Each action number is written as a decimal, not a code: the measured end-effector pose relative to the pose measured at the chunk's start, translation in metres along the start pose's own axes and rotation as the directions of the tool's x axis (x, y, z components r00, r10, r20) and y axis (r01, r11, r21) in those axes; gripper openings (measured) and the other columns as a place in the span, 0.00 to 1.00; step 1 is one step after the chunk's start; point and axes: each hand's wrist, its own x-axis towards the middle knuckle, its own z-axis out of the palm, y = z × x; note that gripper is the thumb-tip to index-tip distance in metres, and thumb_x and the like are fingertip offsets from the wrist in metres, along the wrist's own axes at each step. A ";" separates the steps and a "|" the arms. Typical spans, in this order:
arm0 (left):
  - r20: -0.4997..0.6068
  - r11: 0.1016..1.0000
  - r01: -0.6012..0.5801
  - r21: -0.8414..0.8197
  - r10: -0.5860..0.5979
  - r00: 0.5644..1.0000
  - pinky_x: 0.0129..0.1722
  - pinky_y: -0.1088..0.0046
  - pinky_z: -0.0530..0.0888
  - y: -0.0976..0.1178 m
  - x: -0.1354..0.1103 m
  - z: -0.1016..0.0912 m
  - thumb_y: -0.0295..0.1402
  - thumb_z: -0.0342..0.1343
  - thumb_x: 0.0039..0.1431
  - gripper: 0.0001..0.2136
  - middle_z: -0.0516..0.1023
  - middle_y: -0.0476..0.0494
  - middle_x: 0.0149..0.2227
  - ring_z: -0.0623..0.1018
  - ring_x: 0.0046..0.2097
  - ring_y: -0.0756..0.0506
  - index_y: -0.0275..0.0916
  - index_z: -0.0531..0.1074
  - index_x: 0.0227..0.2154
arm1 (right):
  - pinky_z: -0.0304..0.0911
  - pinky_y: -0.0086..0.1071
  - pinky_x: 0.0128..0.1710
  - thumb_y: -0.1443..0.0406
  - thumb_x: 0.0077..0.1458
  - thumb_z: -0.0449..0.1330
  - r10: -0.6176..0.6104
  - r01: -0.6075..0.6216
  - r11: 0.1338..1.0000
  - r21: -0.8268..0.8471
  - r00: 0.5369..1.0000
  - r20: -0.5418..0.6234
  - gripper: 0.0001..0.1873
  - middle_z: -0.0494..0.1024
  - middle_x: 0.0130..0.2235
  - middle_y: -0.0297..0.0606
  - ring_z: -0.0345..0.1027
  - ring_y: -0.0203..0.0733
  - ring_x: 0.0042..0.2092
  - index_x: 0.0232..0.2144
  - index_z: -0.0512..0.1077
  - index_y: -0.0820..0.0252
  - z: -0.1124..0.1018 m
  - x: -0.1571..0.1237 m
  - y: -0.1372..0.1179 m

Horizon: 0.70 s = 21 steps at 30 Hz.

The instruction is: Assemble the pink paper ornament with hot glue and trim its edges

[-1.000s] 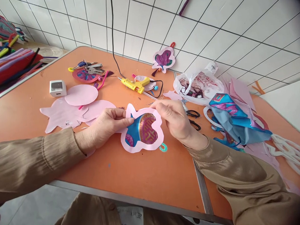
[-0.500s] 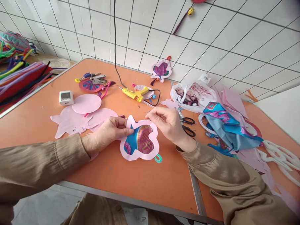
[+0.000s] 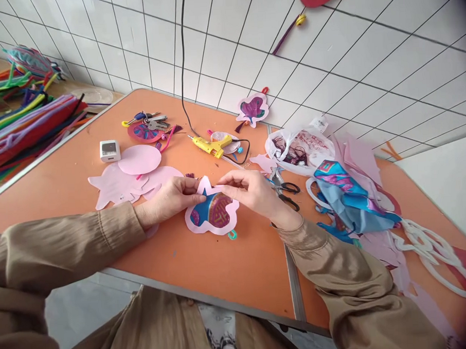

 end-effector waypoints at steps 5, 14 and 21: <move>-0.007 0.999 0.004 0.037 -0.004 1.000 0.32 0.73 0.76 -0.005 0.003 -0.002 0.39 0.70 0.48 0.14 0.84 0.46 0.31 0.80 0.32 0.46 0.35 0.81 0.34 | 0.62 0.29 0.26 0.61 0.55 0.63 0.023 -0.023 1.000 0.013 1.000 -0.003 0.10 0.77 0.25 0.34 0.68 0.35 0.26 0.25 0.75 0.61 0.010 0.001 0.003; -0.069 0.942 -0.251 0.223 0.272 0.960 0.31 0.72 0.78 -0.003 -0.003 0.000 0.43 0.65 0.60 0.15 0.83 0.42 0.29 0.82 0.31 0.45 0.34 0.81 0.31 | 0.63 0.29 0.28 0.68 0.62 0.60 -0.404 0.354 0.875 -0.328 0.910 -0.094 0.10 0.78 0.25 0.33 0.68 0.33 0.26 0.27 0.74 0.60 0.010 -0.008 -0.006; 0.224 0.356 -0.742 0.568 0.801 0.556 0.35 0.74 0.78 0.015 -0.012 -0.005 0.26 0.58 0.67 0.10 0.85 0.39 0.32 0.83 0.33 0.47 0.37 0.82 0.46 | 0.68 0.35 0.33 0.71 0.63 0.60 -0.761 0.620 0.533 -0.577 0.648 -0.006 0.04 0.80 0.29 0.36 0.75 0.40 0.32 0.37 0.74 0.58 0.004 -0.017 -0.019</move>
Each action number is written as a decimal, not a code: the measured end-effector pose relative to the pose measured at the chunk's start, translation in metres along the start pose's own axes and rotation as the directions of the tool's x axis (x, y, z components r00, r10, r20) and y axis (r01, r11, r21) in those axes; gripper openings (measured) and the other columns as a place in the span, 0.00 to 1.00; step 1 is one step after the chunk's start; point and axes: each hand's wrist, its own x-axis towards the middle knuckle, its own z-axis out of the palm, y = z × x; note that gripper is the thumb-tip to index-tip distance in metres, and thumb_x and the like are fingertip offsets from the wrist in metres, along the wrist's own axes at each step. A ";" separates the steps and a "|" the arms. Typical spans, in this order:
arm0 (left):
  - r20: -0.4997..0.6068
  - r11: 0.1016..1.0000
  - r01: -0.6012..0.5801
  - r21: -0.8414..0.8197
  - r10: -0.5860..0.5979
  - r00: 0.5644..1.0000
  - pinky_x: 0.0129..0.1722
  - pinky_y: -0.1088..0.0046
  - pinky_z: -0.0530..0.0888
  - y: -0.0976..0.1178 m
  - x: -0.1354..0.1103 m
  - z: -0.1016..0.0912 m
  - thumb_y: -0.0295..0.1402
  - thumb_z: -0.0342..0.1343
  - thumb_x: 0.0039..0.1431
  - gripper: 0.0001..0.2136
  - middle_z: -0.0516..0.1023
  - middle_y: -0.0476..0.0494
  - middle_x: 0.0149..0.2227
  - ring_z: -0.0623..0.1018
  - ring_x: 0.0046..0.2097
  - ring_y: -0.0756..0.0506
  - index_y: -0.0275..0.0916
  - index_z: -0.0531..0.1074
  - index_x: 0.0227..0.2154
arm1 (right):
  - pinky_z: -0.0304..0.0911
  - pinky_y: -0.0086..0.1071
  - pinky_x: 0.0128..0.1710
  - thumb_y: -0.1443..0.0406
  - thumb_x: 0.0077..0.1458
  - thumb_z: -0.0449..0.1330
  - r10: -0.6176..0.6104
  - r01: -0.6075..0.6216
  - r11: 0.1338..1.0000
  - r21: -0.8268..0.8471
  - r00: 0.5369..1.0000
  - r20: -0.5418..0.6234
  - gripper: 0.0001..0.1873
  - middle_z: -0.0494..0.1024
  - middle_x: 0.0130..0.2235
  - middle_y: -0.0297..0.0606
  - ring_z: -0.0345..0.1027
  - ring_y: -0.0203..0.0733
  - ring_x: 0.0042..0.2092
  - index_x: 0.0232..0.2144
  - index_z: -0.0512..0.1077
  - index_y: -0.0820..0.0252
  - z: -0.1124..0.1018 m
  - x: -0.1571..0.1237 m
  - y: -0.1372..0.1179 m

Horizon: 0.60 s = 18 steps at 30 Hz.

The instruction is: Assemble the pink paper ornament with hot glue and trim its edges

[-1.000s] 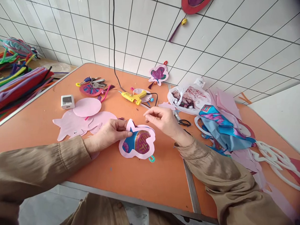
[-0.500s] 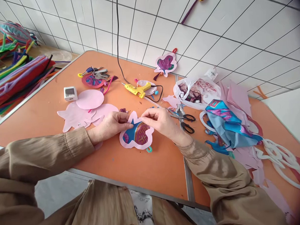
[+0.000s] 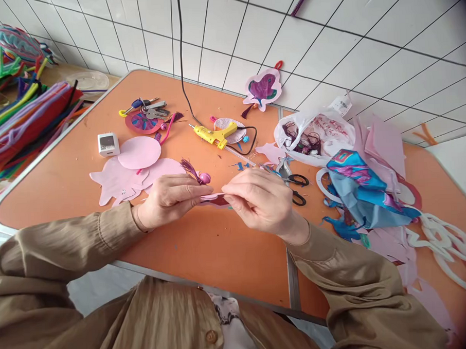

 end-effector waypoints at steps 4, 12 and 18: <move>0.005 0.989 -0.116 0.088 0.116 0.993 0.36 0.71 0.80 -0.001 0.004 -0.004 0.25 0.54 0.69 0.12 0.84 0.37 0.33 0.83 0.34 0.46 0.35 0.79 0.50 | 0.68 0.37 0.33 0.72 0.61 0.62 -0.113 0.110 0.986 -0.128 0.993 -0.018 0.05 0.81 0.30 0.37 0.77 0.43 0.34 0.40 0.74 0.60 -0.002 0.000 -0.002; -0.030 0.961 -0.182 0.209 0.192 0.981 0.37 0.71 0.81 -0.003 0.001 -0.002 0.23 0.57 0.66 0.13 0.86 0.38 0.36 0.84 0.34 0.46 0.36 0.77 0.51 | 0.69 0.36 0.35 0.72 0.62 0.62 -0.222 0.217 0.946 -0.242 0.975 0.007 0.06 0.81 0.30 0.38 0.76 0.41 0.34 0.41 0.72 0.60 -0.002 0.000 0.000; -0.034 0.945 -0.215 0.246 0.230 0.973 0.37 0.71 0.81 -0.003 0.003 -0.003 0.23 0.56 0.66 0.11 0.86 0.38 0.35 0.84 0.34 0.45 0.35 0.78 0.49 | 0.69 0.39 0.35 0.57 0.69 0.56 -0.161 0.161 0.983 -0.090 0.987 0.012 0.14 0.81 0.32 0.42 0.77 0.45 0.35 0.42 0.74 0.63 -0.002 -0.002 -0.001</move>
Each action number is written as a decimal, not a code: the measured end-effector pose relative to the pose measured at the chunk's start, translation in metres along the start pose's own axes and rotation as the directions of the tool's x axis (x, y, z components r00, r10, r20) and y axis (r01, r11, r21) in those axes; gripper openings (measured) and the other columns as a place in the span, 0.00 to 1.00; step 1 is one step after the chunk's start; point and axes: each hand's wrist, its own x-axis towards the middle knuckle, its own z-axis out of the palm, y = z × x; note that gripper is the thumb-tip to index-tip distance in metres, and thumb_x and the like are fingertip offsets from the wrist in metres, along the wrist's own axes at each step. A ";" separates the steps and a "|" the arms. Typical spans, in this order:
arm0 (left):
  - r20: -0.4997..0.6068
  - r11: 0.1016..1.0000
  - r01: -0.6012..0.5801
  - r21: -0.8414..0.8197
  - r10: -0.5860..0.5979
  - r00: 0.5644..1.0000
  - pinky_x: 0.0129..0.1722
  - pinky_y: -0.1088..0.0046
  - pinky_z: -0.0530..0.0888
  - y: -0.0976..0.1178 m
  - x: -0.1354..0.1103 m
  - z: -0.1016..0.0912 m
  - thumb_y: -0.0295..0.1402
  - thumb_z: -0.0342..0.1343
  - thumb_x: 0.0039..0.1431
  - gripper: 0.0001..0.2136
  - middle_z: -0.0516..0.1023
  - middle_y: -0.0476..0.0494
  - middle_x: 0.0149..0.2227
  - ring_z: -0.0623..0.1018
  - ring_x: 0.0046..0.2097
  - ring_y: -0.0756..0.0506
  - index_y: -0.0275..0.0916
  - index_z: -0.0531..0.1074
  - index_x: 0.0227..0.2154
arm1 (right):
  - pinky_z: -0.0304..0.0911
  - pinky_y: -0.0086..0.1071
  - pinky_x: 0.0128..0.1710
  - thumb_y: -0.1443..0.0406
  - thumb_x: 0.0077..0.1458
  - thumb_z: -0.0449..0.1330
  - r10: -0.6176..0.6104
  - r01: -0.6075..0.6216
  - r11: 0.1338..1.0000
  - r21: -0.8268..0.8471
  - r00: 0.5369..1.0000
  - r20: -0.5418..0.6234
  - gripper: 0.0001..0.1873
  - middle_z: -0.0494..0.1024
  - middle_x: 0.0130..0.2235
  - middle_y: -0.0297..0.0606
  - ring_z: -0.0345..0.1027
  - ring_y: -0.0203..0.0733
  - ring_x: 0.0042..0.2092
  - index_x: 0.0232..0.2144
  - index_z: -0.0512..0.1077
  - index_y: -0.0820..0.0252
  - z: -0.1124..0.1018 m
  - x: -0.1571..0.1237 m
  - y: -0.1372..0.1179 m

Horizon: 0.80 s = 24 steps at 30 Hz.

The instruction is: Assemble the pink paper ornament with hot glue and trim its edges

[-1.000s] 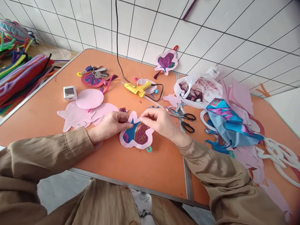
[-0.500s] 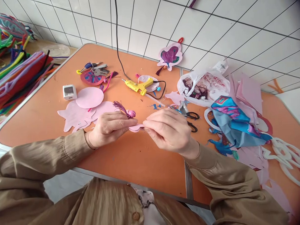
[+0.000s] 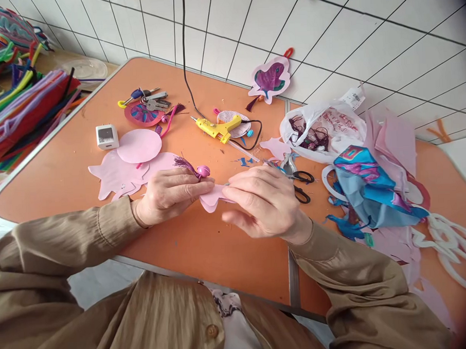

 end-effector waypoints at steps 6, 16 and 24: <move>0.060 0.977 0.176 -0.122 -0.170 0.984 0.36 0.76 0.79 0.001 -0.004 0.003 0.28 0.58 0.68 0.09 0.86 0.41 0.32 0.84 0.33 0.48 0.38 0.79 0.48 | 0.72 0.37 0.36 0.59 0.69 0.53 0.395 -0.420 0.813 0.403 0.907 0.147 0.14 0.81 0.33 0.39 0.77 0.41 0.35 0.37 0.76 0.59 -0.010 0.006 -0.003; 0.172 0.534 0.705 -0.467 -0.727 0.664 0.34 0.75 0.81 0.013 -0.010 0.012 0.37 0.67 0.61 0.11 0.87 0.41 0.35 0.84 0.32 0.47 0.37 0.84 0.44 | 0.74 0.35 0.38 0.72 0.61 0.62 0.395 -0.404 0.892 0.202 0.915 0.086 0.05 0.82 0.35 0.41 0.78 0.41 0.37 0.39 0.76 0.61 -0.010 0.007 0.000; 0.316 0.240 0.778 -0.580 -0.814 0.487 0.45 0.69 0.83 0.020 0.000 0.014 0.41 0.71 0.56 0.16 0.87 0.39 0.42 0.86 0.42 0.42 0.36 0.84 0.43 | 0.76 0.34 0.41 0.75 0.62 0.60 0.288 -0.306 0.941 0.144 0.948 0.134 0.09 0.81 0.38 0.41 0.78 0.40 0.41 0.40 0.76 0.59 -0.013 0.010 0.003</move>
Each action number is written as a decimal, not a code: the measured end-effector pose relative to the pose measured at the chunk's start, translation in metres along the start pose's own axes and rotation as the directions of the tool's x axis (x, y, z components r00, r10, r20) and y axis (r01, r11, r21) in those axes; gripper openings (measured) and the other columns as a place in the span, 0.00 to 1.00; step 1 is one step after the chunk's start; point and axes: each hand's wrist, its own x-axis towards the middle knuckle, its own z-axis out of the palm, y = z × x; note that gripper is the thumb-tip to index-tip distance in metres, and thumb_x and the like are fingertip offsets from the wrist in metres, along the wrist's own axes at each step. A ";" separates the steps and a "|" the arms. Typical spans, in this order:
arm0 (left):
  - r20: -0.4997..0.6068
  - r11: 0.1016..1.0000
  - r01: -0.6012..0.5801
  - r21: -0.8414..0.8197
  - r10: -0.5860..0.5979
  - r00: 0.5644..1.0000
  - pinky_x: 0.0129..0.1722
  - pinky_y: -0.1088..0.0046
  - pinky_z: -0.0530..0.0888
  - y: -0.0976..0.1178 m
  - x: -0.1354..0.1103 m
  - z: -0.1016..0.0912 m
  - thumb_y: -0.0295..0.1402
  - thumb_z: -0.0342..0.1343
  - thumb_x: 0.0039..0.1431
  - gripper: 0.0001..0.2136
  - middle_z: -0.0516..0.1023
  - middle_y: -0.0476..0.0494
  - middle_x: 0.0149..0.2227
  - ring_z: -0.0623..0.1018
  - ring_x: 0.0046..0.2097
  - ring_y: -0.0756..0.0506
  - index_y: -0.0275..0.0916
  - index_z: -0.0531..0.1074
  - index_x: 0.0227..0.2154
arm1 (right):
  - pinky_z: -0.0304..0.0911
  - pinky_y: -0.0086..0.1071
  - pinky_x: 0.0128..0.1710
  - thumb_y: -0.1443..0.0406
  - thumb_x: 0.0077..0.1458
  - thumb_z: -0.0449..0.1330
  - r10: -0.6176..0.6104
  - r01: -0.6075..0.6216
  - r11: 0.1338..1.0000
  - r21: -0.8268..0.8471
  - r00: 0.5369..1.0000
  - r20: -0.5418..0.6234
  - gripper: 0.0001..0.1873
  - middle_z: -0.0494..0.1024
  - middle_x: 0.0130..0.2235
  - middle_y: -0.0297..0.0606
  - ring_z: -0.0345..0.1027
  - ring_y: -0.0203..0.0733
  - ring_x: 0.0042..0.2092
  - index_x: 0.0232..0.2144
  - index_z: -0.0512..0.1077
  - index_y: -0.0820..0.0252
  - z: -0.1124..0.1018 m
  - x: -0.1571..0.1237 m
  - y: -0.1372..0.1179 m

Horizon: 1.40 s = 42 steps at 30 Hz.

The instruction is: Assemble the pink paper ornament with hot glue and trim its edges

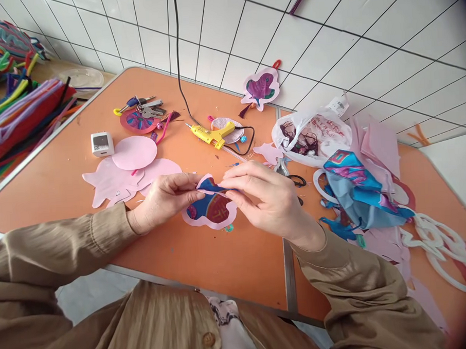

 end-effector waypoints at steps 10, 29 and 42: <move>0.046 0.994 0.084 -0.071 -0.081 0.996 0.39 0.70 0.84 0.000 0.005 -0.003 0.43 0.72 0.54 0.17 0.87 0.39 0.39 0.86 0.39 0.43 0.36 0.84 0.41 | 0.77 0.42 0.47 0.67 0.64 0.62 0.066 -0.084 0.994 0.073 0.972 0.224 0.04 0.79 0.51 0.48 0.78 0.47 0.50 0.38 0.78 0.58 -0.007 0.000 -0.006; 0.228 0.186 -0.634 0.751 0.827 0.513 0.36 0.76 0.79 0.004 0.010 -0.023 0.26 0.60 0.66 0.11 0.85 0.48 0.29 0.82 0.29 0.51 0.40 0.80 0.49 | 0.69 0.30 0.24 0.66 0.68 0.58 0.228 -0.232 0.899 0.371 0.972 0.055 0.08 0.82 0.30 0.33 0.74 0.35 0.27 0.40 0.78 0.51 -0.011 -0.002 -0.012; 0.128 0.938 -0.252 0.238 0.227 0.965 0.51 0.61 0.80 0.010 -0.004 -0.016 0.53 0.43 0.72 0.29 0.87 0.35 0.39 0.86 0.44 0.40 0.35 0.82 0.47 | 0.62 0.29 0.23 0.64 0.63 0.63 0.214 -0.213 0.972 0.094 0.977 0.004 0.03 0.74 0.24 0.31 0.66 0.33 0.24 0.35 0.76 0.57 -0.007 -0.003 -0.009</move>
